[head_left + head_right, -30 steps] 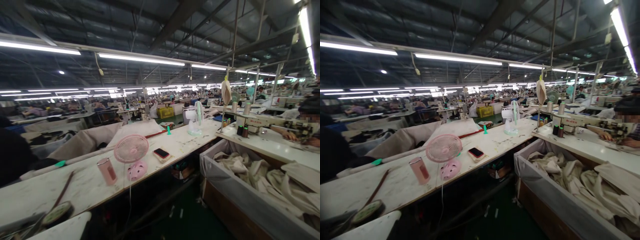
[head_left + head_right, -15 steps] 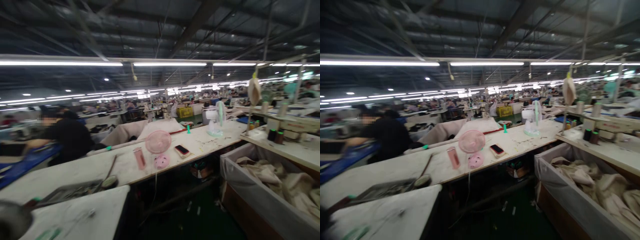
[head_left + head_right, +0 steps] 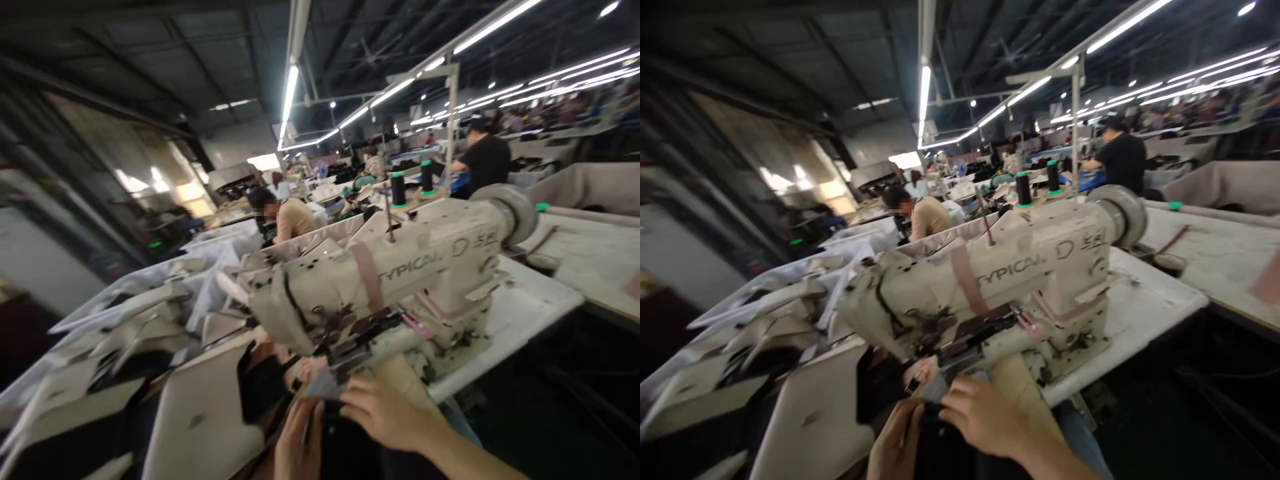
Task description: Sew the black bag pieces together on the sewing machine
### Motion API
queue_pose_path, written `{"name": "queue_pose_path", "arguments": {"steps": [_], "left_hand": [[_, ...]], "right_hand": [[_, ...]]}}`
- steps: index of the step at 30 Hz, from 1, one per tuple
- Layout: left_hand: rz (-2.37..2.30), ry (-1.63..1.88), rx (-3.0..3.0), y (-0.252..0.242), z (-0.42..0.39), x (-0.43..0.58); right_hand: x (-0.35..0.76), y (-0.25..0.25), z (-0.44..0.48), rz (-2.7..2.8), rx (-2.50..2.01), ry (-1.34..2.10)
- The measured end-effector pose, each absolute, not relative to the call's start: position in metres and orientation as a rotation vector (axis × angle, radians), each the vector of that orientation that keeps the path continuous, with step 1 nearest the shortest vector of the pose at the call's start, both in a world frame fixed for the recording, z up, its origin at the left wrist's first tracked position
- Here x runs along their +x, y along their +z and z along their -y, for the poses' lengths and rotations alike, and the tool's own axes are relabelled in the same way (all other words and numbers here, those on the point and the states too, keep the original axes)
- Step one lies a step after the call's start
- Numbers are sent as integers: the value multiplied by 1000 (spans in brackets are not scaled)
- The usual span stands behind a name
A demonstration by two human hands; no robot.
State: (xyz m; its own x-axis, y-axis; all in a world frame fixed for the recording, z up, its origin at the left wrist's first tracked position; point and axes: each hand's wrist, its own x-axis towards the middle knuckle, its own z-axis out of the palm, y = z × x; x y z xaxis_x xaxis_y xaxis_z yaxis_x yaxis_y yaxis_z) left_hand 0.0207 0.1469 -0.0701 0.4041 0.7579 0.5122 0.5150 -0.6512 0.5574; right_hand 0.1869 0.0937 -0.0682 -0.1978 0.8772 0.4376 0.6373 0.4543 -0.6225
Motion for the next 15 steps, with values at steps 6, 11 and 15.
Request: {"name": "queue_pose_path", "arguments": {"steps": [6, 11, 15], "left_hand": [[-1112, 884, 2181, -71, -135, 19], [-1116, 953, 2115, -65, -131, 26], [-1111, 982, 2065, -68, -131, 28]], "right_hand": [[202, -70, -84, 2025, -1257, 459], [195, -62, -82, 2131, -1382, 240], [191, -66, -86, 2168, -1399, 212]]}}
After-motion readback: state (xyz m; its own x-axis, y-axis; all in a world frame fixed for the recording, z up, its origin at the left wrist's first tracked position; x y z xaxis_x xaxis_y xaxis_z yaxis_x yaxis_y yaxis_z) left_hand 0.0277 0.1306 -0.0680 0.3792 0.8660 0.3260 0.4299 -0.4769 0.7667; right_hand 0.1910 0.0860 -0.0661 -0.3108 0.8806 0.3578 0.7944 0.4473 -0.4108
